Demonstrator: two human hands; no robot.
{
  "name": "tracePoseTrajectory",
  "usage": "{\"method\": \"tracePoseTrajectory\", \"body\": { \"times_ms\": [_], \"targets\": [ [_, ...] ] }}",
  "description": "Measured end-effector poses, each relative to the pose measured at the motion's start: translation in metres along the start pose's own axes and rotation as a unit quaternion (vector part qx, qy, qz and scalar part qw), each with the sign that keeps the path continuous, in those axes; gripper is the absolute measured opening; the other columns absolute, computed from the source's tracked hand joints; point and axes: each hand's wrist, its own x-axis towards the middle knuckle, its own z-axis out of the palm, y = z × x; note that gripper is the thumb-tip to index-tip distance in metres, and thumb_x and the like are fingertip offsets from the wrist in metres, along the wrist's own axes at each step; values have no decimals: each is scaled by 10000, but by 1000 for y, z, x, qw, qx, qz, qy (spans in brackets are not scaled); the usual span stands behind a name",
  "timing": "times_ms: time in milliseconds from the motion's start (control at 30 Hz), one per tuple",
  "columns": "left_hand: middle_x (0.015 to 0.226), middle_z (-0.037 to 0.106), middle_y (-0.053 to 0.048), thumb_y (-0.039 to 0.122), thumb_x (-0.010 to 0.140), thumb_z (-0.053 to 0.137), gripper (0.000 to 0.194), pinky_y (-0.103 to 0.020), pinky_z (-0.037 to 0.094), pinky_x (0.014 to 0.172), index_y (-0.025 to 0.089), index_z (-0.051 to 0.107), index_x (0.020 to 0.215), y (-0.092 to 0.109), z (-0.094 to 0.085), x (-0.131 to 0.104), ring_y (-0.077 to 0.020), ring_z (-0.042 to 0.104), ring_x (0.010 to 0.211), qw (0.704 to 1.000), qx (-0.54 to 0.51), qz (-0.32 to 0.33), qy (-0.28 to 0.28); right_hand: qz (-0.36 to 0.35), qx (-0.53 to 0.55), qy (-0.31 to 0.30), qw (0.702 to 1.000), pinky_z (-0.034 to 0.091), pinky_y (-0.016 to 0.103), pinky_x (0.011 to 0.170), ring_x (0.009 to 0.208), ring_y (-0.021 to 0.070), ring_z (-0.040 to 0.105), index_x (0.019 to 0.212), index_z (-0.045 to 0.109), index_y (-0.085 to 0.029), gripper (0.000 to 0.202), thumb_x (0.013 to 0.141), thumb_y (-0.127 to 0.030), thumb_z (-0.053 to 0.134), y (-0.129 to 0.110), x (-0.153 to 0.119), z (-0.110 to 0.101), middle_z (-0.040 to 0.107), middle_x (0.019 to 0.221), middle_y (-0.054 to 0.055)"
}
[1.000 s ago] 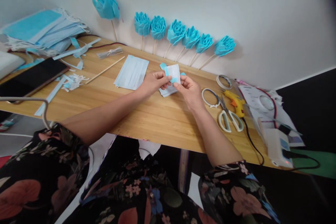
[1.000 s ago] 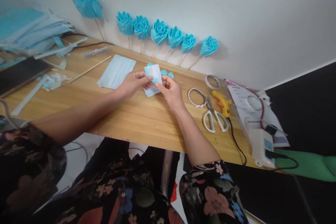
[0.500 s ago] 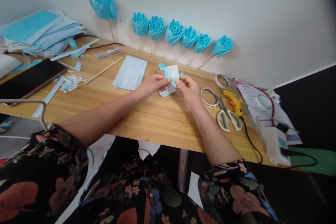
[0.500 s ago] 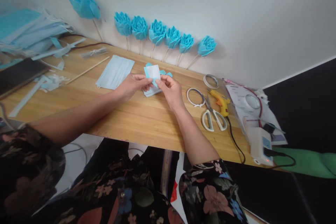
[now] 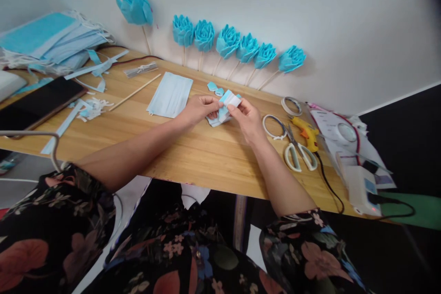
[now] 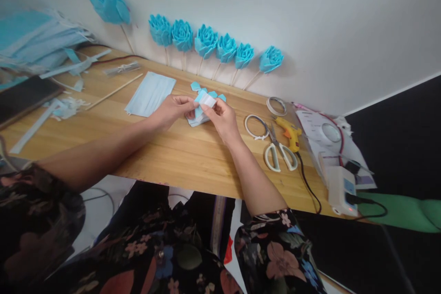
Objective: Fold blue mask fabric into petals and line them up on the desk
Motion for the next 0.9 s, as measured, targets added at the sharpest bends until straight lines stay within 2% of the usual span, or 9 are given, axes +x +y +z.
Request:
{"method": "tracePoseTrajectory", "body": {
  "times_ms": [200,433,533,667,900],
  "targets": [
    [528,594,2,255,880,712,328,-205,408,544,149,610,586,-1,1,0,-79,527,509,997,55,-18,-48,-16,-25,20,999,531,315,742,762,154,601,880,690,-246,370,754,-582,784,-2,0,-2,679,829,-8],
    [539,601,12,236,891,656,213,-207,401,519,149,716,706,3,0,0,-82,504,489,999,16,-38,-20,-42,-47,30,998,497,312,724,747,153,591,860,719,-255,187,775,-421,732,-3,0,-3,689,830,-13],
    [540,598,11,240,886,658,215,-208,399,516,150,714,699,1,0,1,-86,510,497,999,-6,-47,-11,-70,-81,22,994,492,318,762,813,166,612,826,739,-256,98,777,-304,670,-4,0,-5,702,871,-3],
    [555,599,12,253,881,673,209,-211,387,501,151,709,702,-1,0,2,-83,506,493,998,-31,-50,-10,-92,-99,19,991,503,328,830,921,181,644,795,757,-260,166,744,-186,618,-5,-1,-6,713,932,7],
    [580,606,10,346,864,732,233,-208,405,521,155,711,732,-5,-2,3,-84,526,527,999,-15,-36,-17,-86,-114,12,990,533,344,865,941,186,665,790,757,-263,182,752,-170,605,-4,-1,-5,735,977,9]
  ]
}}
